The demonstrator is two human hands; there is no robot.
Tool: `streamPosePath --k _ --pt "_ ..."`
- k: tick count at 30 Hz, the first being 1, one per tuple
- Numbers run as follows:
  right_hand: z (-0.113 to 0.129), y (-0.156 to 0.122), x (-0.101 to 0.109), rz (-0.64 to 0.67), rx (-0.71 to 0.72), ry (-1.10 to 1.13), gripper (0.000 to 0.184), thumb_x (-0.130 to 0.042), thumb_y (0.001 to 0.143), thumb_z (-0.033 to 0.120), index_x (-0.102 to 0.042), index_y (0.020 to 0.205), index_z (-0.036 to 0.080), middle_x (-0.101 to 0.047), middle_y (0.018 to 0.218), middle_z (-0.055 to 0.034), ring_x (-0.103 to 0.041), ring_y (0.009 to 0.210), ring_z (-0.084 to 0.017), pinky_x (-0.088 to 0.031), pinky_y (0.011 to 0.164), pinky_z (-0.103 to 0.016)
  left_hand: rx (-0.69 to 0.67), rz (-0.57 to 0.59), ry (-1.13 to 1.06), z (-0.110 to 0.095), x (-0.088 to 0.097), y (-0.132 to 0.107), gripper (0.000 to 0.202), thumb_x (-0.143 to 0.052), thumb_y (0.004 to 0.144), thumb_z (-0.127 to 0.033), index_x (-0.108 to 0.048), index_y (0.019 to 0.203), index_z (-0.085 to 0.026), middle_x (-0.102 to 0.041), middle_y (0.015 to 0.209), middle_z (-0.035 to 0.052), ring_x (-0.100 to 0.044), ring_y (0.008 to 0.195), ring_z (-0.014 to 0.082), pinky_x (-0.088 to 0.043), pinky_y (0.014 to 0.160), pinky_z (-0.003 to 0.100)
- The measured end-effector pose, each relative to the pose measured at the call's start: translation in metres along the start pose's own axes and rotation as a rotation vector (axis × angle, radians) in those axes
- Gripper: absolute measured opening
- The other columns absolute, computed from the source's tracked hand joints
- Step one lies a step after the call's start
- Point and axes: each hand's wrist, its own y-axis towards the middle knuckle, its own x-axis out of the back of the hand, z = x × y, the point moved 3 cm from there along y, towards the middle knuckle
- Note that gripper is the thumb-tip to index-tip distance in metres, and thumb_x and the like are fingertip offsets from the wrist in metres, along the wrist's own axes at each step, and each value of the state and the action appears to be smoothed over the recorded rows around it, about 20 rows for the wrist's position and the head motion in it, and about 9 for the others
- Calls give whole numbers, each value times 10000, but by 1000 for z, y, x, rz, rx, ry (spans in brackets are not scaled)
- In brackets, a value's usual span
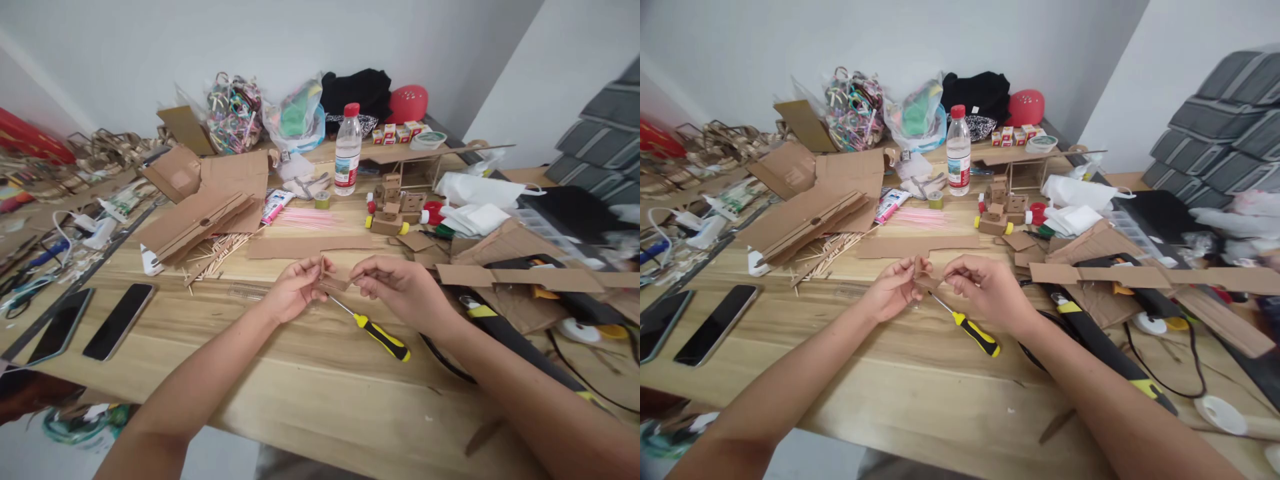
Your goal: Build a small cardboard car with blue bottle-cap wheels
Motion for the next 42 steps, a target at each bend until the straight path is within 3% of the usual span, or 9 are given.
streamPosePath --k 6,9,13,21,27,36,42 --pt "4 -1 7 65 234 -386 187 -541 862 221 -699 766 249 -752 760 -38 -686 717 -196 -536 726 -316 -72 -30 265 -2 14 4 522 -967 511 -476 -810 934 -213 -798 1070 93 -740 874 224 -605 639 268" --pt "3 0 6 136 402 -460 223 -502 904 174 -696 813 232 -776 809 -54 -711 746 -189 -549 738 -296 -52 -1 367 -2 15 4 596 -942 549 -513 -804 1031 -191 -801 1071 106 -736 949 254 -596 740 308" --pt "4 6 5 185 547 -513 225 -492 933 144 -688 851 218 -783 850 -65 -724 788 -185 -554 744 -283 -86 50 488 -2 14 4 570 -902 617 -504 -800 1073 -178 -801 1071 109 -720 907 235 -569 786 314" --pt "-9 16 -2 223 492 -699 253 -500 877 69 -710 869 209 -771 839 -72 -718 734 -192 -536 681 -274 -185 -4 645 -1 23 10 440 -847 695 -373 -791 1090 -187 -796 953 68 -703 846 199 -553 806 299" --pt "-12 14 3 183 566 -667 303 -428 883 47 -686 855 204 -769 815 -72 -732 752 -188 -552 706 -272 -274 1 686 -5 17 8 333 -802 729 -294 -797 1049 -202 -801 978 65 -722 889 207 -568 816 300" --pt "-7 9 10 136 557 -659 309 -438 837 23 -666 824 232 -771 813 -47 -738 757 -181 -563 710 -273 -561 17 813 -13 9 -4 249 -784 788 -285 -798 1030 -227 -790 1015 72 -717 834 159 -593 742 257" --pt "-7 9 10 113 565 -685 326 -436 807 12 -668 851 236 -772 816 -38 -745 773 -184 -564 713 -270 -609 7 856 -11 8 -5 236 -786 796 -248 -789 1031 -224 -789 1033 71 -724 835 155 -602 731 249"
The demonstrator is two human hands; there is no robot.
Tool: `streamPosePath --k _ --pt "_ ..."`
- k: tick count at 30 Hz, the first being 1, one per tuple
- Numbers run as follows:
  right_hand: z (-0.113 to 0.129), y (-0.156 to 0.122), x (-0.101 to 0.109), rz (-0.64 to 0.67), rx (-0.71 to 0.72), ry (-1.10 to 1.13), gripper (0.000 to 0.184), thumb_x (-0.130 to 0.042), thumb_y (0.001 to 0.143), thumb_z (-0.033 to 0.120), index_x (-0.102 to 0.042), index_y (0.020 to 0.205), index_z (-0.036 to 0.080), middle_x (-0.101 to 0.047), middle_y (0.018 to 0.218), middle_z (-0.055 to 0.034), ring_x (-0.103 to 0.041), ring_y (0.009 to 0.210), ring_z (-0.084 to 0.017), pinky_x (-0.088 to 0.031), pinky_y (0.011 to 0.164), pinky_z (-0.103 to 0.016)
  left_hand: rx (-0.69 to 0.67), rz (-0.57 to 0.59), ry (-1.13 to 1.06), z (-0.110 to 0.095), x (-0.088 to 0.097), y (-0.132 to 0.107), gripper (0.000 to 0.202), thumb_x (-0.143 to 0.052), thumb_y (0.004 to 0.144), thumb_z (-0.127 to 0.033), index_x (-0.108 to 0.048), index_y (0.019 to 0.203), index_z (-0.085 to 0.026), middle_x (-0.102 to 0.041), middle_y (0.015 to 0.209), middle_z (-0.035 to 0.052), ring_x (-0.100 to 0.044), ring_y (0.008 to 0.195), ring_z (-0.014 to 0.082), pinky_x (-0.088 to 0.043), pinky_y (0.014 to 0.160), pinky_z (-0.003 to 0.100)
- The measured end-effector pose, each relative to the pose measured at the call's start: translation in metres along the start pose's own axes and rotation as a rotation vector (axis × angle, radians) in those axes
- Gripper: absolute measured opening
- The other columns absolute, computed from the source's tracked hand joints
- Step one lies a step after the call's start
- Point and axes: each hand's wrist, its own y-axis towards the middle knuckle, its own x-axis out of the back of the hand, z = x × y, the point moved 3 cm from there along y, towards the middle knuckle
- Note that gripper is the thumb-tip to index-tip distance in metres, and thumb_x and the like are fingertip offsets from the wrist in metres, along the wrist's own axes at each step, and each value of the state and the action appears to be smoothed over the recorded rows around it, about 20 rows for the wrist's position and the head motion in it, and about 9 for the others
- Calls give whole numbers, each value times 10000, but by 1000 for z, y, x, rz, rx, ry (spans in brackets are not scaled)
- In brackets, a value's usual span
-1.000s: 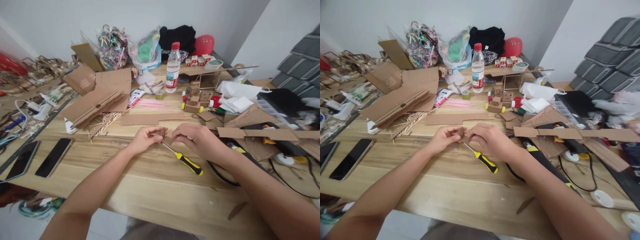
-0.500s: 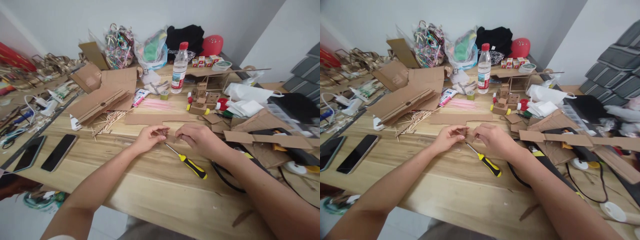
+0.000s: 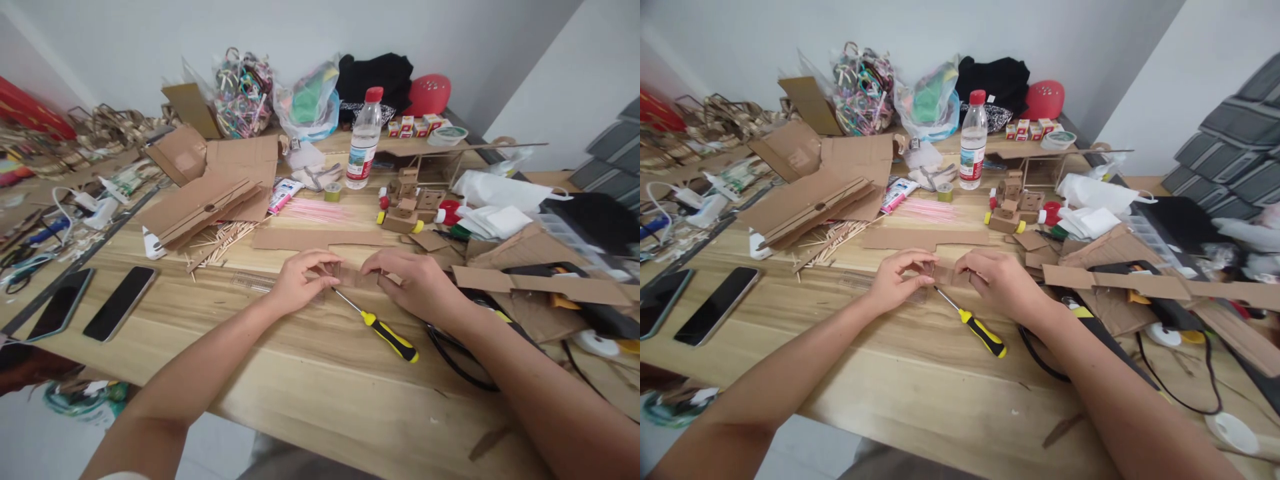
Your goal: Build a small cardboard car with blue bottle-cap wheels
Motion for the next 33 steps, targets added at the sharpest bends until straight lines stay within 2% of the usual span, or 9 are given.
streamPosePath --k 2,6,9,14,18,23,27,31,33 --pt "-3 -1 -2 31 -41 -32 320 -453 808 23 -676 902 232 -784 844 -46 -749 773 -195 -567 703 -279 44 4 10 4 -1 0 265 -786 788 -224 -780 1052 -223 -792 1015 62 -730 853 164 -605 748 256" --pt "-16 -5 -2 124 -239 -159 316 -503 838 82 -690 1041 237 -800 905 -60 -718 640 -200 -548 598 -296 233 6 80 17 -1 2 305 -785 763 -162 -773 1063 -217 -807 1019 60 -745 901 193 -605 853 313" --pt "-24 -1 4 165 -311 -241 277 -525 865 130 -711 1041 235 -800 897 -66 -708 623 -205 -553 620 -314 347 -11 159 25 2 3 297 -787 744 -131 -780 1032 -204 -814 1022 74 -752 933 216 -590 915 356" --pt "-32 35 11 272 -387 -358 187 -581 864 184 -756 916 224 -797 842 -87 -740 759 -254 -539 646 -325 329 -13 216 26 8 5 296 -802 721 -138 -787 1006 -218 -820 1003 68 -749 936 235 -558 969 402" --pt "-39 70 2 335 -455 -378 141 -634 831 173 -768 848 216 -785 779 -99 -732 744 -262 -492 586 -309 342 -7 218 26 9 4 307 -817 697 -147 -790 993 -221 -821 969 72 -746 918 258 -536 983 444" --pt "-36 88 -11 376 -449 -353 205 -596 848 120 -771 888 218 -796 804 -77 -729 742 -216 -504 636 -274 352 -63 -1 28 11 6 285 -794 712 -146 -785 989 -213 -814 991 67 -741 954 237 -547 963 383" --pt "-23 75 -8 432 -488 -362 257 -536 866 67 -753 861 205 -795 808 -87 -734 734 -214 -488 611 -268 366 -154 -261 32 15 8 295 -812 715 -215 -769 1005 -185 -805 984 67 -732 982 225 -538 981 366" --pt "8 39 -7 583 -510 -330 224 -671 805 106 -647 610 214 -723 610 -56 -686 559 -206 -431 504 -265 426 -257 -453 38 17 7 438 -890 644 -369 -758 1018 -184 -793 972 55 -723 980 220 -553 929 348" --pt "27 18 -12 675 -486 -284 185 -687 840 159 -647 668 212 -738 655 -64 -704 588 -212 -440 514 -267 449 -282 -523 39 16 7 477 -918 607 -424 -763 993 -190 -790 983 53 -716 985 213 -552 914 335"
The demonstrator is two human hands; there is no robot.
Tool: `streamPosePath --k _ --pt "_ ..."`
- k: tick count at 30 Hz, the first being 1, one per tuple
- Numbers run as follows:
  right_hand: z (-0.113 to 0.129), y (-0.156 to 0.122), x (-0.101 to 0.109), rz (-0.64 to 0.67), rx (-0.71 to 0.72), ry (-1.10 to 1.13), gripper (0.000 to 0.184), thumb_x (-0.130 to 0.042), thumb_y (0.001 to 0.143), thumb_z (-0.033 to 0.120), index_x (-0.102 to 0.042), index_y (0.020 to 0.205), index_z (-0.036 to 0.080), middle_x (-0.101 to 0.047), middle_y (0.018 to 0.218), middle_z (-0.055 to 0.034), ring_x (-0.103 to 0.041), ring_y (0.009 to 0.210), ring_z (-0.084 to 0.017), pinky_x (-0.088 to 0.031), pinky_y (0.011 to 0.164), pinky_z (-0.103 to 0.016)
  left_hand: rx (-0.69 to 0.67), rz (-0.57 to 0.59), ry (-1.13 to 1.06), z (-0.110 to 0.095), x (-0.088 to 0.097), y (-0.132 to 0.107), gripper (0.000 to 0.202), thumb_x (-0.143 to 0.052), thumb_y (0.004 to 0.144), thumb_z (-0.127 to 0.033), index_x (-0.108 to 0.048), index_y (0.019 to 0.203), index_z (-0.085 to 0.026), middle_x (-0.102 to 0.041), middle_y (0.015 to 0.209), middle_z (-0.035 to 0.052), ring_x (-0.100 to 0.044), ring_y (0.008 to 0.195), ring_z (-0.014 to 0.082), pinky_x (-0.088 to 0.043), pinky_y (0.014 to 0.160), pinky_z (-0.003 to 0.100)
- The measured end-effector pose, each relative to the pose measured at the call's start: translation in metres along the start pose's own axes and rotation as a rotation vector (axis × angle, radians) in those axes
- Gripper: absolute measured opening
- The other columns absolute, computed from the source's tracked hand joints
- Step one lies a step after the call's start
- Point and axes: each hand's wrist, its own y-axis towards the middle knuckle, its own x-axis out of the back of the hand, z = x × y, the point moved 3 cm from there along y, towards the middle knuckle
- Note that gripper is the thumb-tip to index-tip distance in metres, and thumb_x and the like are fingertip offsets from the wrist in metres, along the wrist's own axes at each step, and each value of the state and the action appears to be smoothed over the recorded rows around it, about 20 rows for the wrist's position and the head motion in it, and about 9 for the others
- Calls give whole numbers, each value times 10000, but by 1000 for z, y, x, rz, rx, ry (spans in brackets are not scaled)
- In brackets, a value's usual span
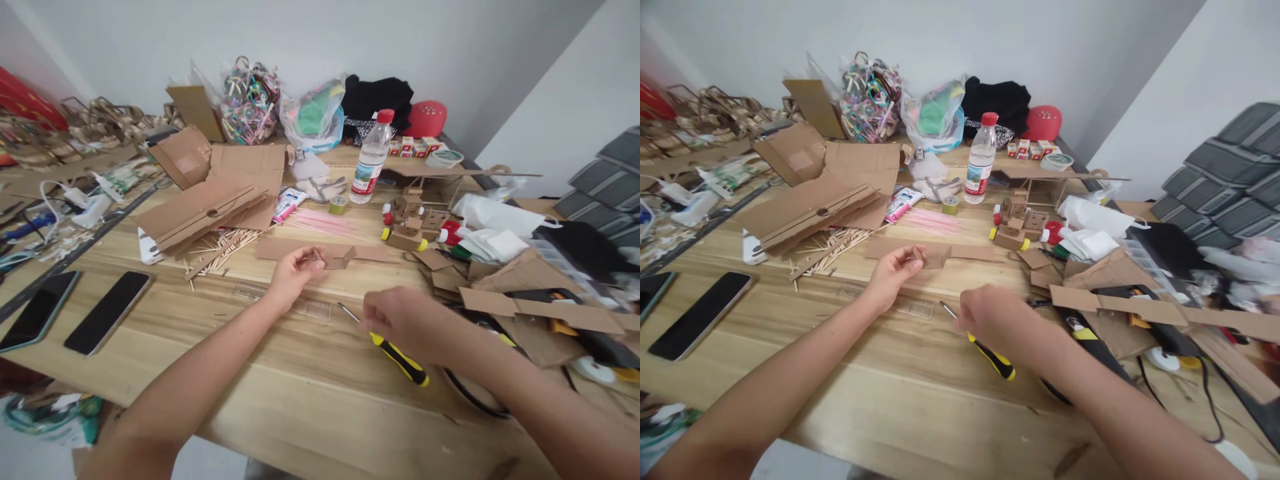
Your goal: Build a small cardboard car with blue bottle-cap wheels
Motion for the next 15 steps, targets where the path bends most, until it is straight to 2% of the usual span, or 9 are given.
streamPosePath --k 2,6,9,15 --pt "11 -16 -12 -17 38 -90 78 -684 849 156 -665 789 203 -768 764 -102 -739 675 -253 -457 544 -292 33 14 -81 0 -2 -1 472 -934 580 -460 -769 932 -194 -785 1023 58 -712 994 212 -555 883 324" --pt "18 -28 -26 -8 33 -226 241 -605 799 -13 -655 929 184 -777 829 -125 -761 729 -272 -451 556 -299 129 149 -217 -3 -10 -6 458 -942 590 -466 -779 936 -214 -780 1069 62 -718 1054 233 -560 874 332" --pt "12 -28 -28 -13 17 -188 222 -523 851 8 -623 913 195 -772 809 -109 -754 702 -264 -412 537 -299 160 224 -236 -7 -15 -10 470 -944 602 -442 -784 991 -231 -781 1062 59 -721 1046 236 -561 894 346" --pt "-14 -33 -19 -336 18 109 179 -401 897 125 -521 860 253 -672 647 -15 -644 530 -208 -382 508 -279 162 243 -196 -10 -17 -13 485 -954 584 -440 -790 992 -234 -779 1051 68 -707 1017 225 -547 846 318"
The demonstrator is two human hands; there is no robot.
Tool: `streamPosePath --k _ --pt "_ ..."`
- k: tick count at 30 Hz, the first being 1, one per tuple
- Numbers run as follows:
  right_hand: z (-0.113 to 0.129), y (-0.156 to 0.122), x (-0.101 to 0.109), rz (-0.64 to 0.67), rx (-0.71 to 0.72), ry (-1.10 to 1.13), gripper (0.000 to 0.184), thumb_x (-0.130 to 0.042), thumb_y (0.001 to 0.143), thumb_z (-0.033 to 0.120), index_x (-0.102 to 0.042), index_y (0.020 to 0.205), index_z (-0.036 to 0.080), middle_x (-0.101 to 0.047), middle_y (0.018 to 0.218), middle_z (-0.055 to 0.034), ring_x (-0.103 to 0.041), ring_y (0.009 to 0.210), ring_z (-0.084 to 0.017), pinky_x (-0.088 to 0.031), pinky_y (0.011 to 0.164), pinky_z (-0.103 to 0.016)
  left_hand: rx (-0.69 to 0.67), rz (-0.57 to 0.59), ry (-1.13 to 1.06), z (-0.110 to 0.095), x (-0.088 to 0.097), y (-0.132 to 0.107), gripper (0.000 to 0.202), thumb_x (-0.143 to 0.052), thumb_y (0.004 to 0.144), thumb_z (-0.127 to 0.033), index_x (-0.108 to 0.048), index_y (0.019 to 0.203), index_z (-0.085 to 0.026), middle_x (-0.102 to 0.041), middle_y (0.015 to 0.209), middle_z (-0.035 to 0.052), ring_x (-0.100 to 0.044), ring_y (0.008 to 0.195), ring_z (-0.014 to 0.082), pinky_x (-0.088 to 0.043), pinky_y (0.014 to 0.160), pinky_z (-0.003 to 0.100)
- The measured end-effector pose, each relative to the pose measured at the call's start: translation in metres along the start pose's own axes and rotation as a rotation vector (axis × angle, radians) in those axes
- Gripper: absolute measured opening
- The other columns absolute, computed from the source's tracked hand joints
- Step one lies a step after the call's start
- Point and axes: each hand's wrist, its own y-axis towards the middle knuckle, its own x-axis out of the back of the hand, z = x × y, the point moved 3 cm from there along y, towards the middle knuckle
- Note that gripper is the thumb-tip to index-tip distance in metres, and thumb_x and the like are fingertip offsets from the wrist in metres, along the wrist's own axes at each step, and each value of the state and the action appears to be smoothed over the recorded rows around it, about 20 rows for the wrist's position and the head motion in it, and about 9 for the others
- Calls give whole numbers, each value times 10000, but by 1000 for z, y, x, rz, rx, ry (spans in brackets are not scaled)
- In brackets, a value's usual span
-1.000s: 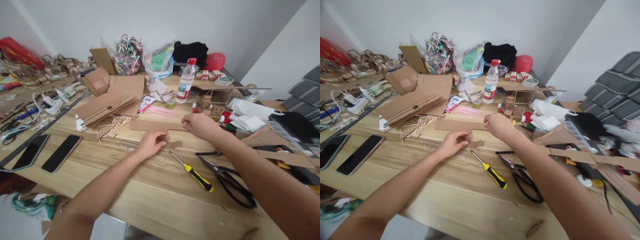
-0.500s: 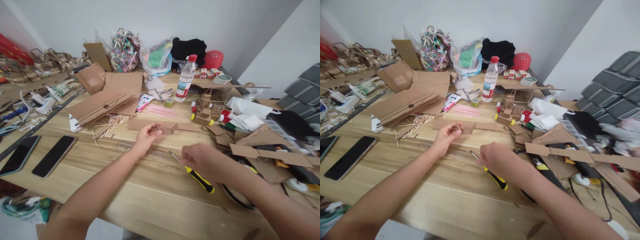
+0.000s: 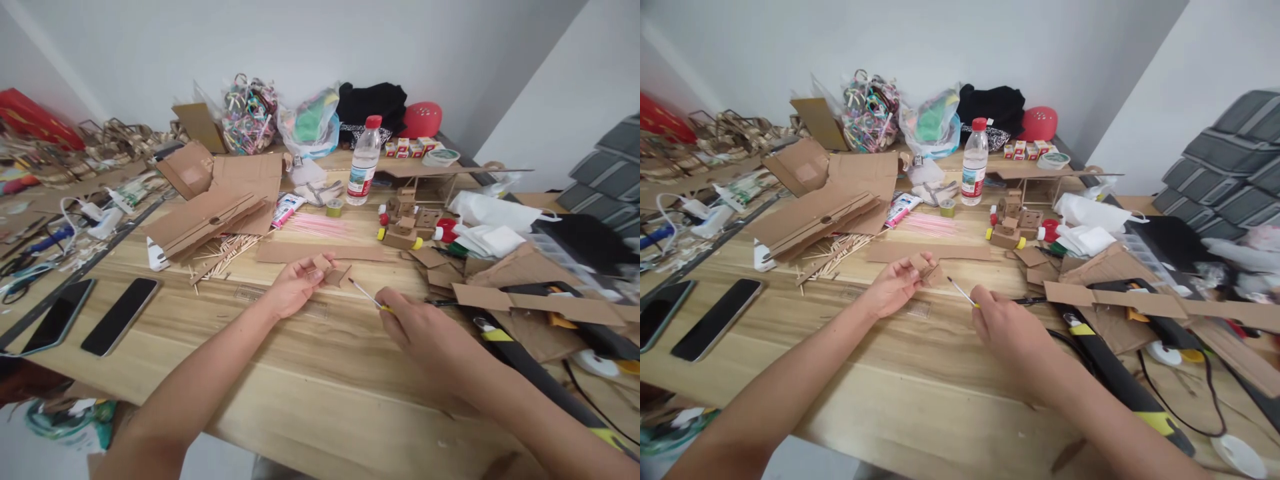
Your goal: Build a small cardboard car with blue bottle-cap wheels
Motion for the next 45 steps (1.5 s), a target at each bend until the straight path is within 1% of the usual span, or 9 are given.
streamPosePath --k 6,14,17,20,22,26,36,42,45 --pt "-13 7 8 -166 5 154 140 -402 934 231 -526 880 270 -620 618 -2 -637 552 -223 -455 544 -298 -43 12 -3 -2 1 0 504 -975 546 -451 -801 967 -233 -778 990 50 -698 961 190 -508 930 328" --pt "2 0 27 -414 -37 444 133 -575 926 398 -591 935 266 -558 597 45 -547 513 -163 -435 499 -258 -107 -37 99 -6 -9 -3 509 -950 523 -536 -773 860 -199 -765 900 56 -698 907 210 -526 898 357" --pt "16 0 19 -392 -35 523 159 -623 899 398 -630 964 253 -569 578 54 -543 501 -153 -452 515 -255 -192 -160 243 -7 -16 -7 420 -944 536 -440 -772 827 -190 -716 743 8 -629 705 147 -528 738 292" --pt "26 11 6 -371 -42 578 171 -598 887 338 -671 995 228 -726 753 -17 -648 630 -182 -507 608 -280 -236 -225 397 -5 -26 -15 320 -893 606 -402 -774 809 -186 -680 657 -12 -555 597 121 -480 602 251" --pt "26 20 -1 -367 -68 638 168 -567 873 330 -682 921 217 -753 819 -44 -678 708 -206 -519 656 -300 -277 -233 494 -4 -31 -20 269 -870 647 -395 -765 784 -189 -704 694 -2 -565 602 124 -485 606 253" --pt "17 30 -4 -345 -122 770 196 -543 834 379 -631 760 219 -663 665 -1 -613 629 -189 -482 620 -299 -306 -197 603 -4 -35 -24 255 -866 674 -401 -753 793 -205 -718 707 -4 -609 643 147 -522 683 281" --pt "11 33 2 -339 -48 729 156 -517 826 340 -574 730 232 -612 614 18 -563 589 -168 -447 589 -274 5 -19 371 -2 -41 -21 455 -838 655 -592 -690 732 -169 -640 561 -8 -621 521 137 -450 434 210" --pt "13 27 2 -401 -50 674 136 -530 855 347 -609 841 238 -703 750 -43 -636 673 -210 -470 643 -306 -32 -193 250 1 -43 -20 408 -880 598 -533 -711 670 -168 -725 606 31 -737 613 198 -543 463 220" --pt "19 17 -2 -329 -79 713 252 -440 923 370 -620 1017 220 -620 670 -13 -587 608 -205 -429 593 -306 -126 -340 155 -2 -36 -16 454 -901 550 -548 -739 740 -169 -806 777 76 -766 655 215 -587 505 244"
